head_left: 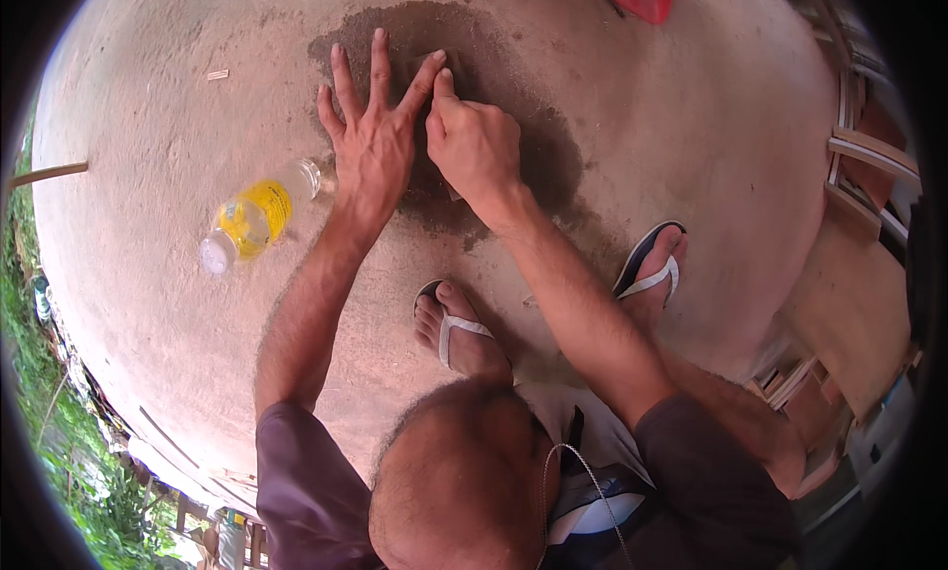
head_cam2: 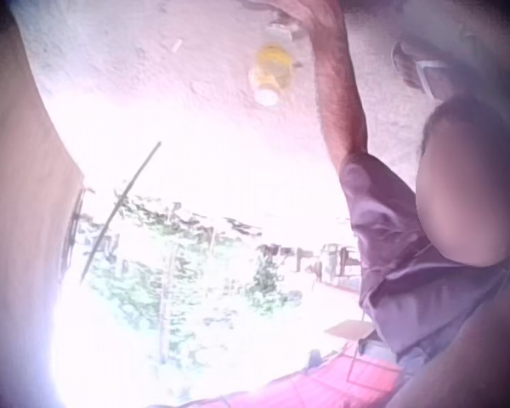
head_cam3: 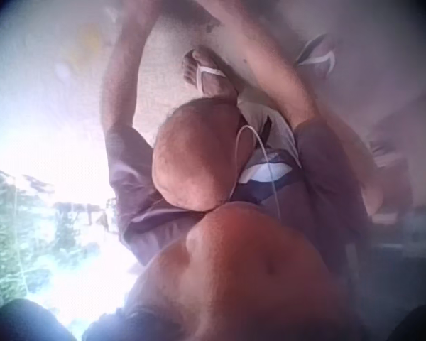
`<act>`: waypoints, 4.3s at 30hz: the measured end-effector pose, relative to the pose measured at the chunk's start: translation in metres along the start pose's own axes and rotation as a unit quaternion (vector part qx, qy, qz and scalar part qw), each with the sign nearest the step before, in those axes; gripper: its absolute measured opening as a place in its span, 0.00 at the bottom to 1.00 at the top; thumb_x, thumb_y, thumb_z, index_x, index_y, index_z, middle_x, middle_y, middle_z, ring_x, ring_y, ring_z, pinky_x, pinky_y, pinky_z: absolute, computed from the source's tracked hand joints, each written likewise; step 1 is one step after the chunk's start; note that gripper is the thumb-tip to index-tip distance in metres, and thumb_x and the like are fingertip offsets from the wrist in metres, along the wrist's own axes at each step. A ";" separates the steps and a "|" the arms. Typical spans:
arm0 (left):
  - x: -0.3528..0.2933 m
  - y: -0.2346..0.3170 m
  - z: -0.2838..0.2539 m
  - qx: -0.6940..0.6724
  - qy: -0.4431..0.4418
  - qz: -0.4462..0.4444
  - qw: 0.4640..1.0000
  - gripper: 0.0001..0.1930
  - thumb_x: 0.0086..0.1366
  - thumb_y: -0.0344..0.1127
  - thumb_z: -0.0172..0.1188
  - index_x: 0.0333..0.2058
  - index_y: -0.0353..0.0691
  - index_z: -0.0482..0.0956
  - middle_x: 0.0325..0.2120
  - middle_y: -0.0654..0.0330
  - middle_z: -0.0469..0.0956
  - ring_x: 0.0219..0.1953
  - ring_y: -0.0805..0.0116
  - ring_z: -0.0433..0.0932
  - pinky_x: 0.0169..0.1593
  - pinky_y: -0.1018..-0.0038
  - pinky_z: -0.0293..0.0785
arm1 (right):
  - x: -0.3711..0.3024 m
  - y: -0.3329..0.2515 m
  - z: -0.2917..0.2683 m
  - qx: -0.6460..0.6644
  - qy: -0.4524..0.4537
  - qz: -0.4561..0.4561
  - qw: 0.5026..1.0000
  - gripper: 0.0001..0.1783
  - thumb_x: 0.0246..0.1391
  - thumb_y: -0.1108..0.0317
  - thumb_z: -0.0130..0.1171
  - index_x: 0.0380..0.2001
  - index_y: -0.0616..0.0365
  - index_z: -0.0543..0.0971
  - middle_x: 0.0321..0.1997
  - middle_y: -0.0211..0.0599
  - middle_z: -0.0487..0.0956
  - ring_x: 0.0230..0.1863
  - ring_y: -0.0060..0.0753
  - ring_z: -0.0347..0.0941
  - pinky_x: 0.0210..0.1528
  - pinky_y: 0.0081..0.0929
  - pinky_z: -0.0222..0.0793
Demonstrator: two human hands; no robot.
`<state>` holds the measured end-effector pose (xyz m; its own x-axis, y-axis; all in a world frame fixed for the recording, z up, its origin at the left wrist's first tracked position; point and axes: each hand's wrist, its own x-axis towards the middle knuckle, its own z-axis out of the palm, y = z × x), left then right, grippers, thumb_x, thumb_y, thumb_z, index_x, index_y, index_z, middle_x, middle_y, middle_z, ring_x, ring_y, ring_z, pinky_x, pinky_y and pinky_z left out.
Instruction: The person sharpens a small metal tool on a rectangular sharpening stone placed on the floor. They repeatedly rub the tool against the stone and periodically pour liquid from a plastic bottle onto the stone to lubricate it.
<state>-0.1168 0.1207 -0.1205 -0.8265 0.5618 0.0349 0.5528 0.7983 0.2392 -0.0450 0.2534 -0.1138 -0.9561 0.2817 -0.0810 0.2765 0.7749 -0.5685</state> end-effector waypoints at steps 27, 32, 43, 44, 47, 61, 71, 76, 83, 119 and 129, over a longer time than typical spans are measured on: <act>-0.036 0.011 0.001 -0.028 -0.038 0.007 0.999 0.38 0.78 0.28 0.49 0.78 0.80 0.65 0.86 0.55 0.44 0.84 0.29 0.40 0.81 0.34 0.44 | -0.025 0.005 -0.006 -0.033 -0.035 0.003 0.999 0.32 0.62 0.70 0.67 0.70 0.58 0.79 0.31 0.47 0.87 0.30 0.53 0.87 0.31 0.48 0.82; -0.122 0.049 0.002 0.031 -0.110 0.011 0.993 0.40 0.76 0.27 0.53 0.78 0.84 0.66 0.86 0.55 0.47 0.85 0.31 0.37 0.82 0.38 0.41 | -0.130 0.017 -0.012 0.022 -0.018 0.005 1.000 0.35 0.62 0.70 0.68 0.73 0.52 0.78 0.30 0.48 0.86 0.30 0.55 0.87 0.33 0.51 0.83; -0.126 0.055 -0.063 -0.314 -0.019 -0.095 0.944 0.25 0.71 0.21 0.63 0.66 0.38 0.82 0.64 0.44 0.82 0.61 0.52 0.85 0.62 0.59 0.82 | 0.023 0.010 -0.092 0.507 -0.075 0.108 0.852 0.23 0.79 0.61 0.56 0.68 0.63 0.78 0.24 0.36 0.81 0.16 0.20 0.70 0.18 0.24 0.68; -0.133 0.056 -0.055 -0.421 -0.037 -0.203 0.884 0.22 0.73 0.24 0.65 0.65 0.37 0.83 0.60 0.46 0.84 0.57 0.57 0.86 0.60 0.62 0.83 | 0.007 0.012 -0.100 0.615 -0.155 0.179 0.752 0.22 0.81 0.60 0.54 0.68 0.62 0.78 0.24 0.34 0.80 0.15 0.16 0.66 0.17 0.20 0.64; -0.135 0.058 -0.050 -0.625 -0.042 -0.418 0.658 0.19 0.77 0.38 0.70 0.58 0.32 0.86 0.45 0.58 0.90 0.46 0.77 0.84 0.52 0.75 0.81 | -0.035 0.028 -0.087 0.687 -0.173 0.173 0.684 0.20 0.84 0.62 0.49 0.68 0.60 0.78 0.26 0.34 0.81 0.13 0.13 0.61 0.16 0.15 0.57; -0.085 0.064 -0.086 -0.749 0.035 -0.375 0.546 0.13 0.75 0.39 0.73 0.44 0.33 0.87 0.36 0.60 0.89 0.37 0.77 0.83 0.43 0.76 0.80 | -0.077 -0.003 -0.065 0.596 -0.287 0.098 0.743 0.12 0.82 0.63 0.54 0.54 0.62 0.77 0.32 0.36 0.87 0.27 0.25 0.84 0.32 0.21 0.77; -0.210 0.032 -0.067 -0.689 0.174 -0.495 0.500 0.14 0.84 0.47 0.59 0.40 0.45 0.75 0.26 0.67 0.74 0.21 0.77 0.71 0.27 0.78 0.70 | -0.002 -0.103 0.027 0.270 -0.143 -0.276 0.911 0.51 0.55 0.65 0.81 0.77 0.56 0.63 0.71 0.52 0.77 0.69 0.53 0.79 0.77 0.52 0.69; -0.194 0.032 -0.044 -0.690 0.125 -0.527 0.481 0.17 0.83 0.50 0.59 0.37 0.46 0.77 0.23 0.70 0.75 0.20 0.81 0.70 0.23 0.82 0.63 | -0.008 -0.098 0.047 0.285 -0.131 -0.260 0.913 0.48 0.52 0.61 0.83 0.71 0.56 0.66 0.65 0.50 0.78 0.63 0.57 0.81 0.67 0.50 0.75; -0.143 0.036 -0.030 -0.684 0.013 -0.490 0.540 0.22 0.82 0.55 0.61 0.35 0.43 0.79 0.20 0.67 0.76 0.18 0.79 0.72 0.23 0.80 0.65 | -0.022 -0.008 -0.141 0.189 -0.328 -0.145 0.914 0.37 0.56 0.47 0.77 0.58 0.62 0.74 0.47 0.57 0.85 0.49 0.60 0.85 0.49 0.52 0.78; 0.008 0.027 -0.003 -0.292 0.032 -0.289 0.911 0.43 0.45 0.49 0.93 0.51 0.31 0.76 0.41 0.45 0.86 0.44 0.49 0.88 0.49 0.58 0.84 | -0.029 0.032 -0.195 0.032 -0.347 0.052 0.936 0.26 0.60 0.47 0.72 0.37 0.63 0.78 0.26 0.55 0.82 0.31 0.66 0.82 0.37 0.55 0.73; -0.018 0.057 -0.016 -0.625 -0.098 -0.305 0.712 0.26 0.72 0.35 0.74 0.61 0.26 0.77 0.47 0.48 0.87 0.49 0.63 0.89 0.51 0.67 0.87 | -0.030 0.011 -0.219 0.061 -0.364 0.087 0.925 0.24 0.59 0.50 0.74 0.42 0.63 0.82 0.26 0.53 0.82 0.27 0.55 0.83 0.32 0.48 0.72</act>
<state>-0.0716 0.1526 -0.0919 -0.7738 0.3106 -0.5521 -0.5304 0.1590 0.8327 0.0077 0.3772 0.0616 -0.7223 -0.0943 -0.6851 0.4624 0.6708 -0.5799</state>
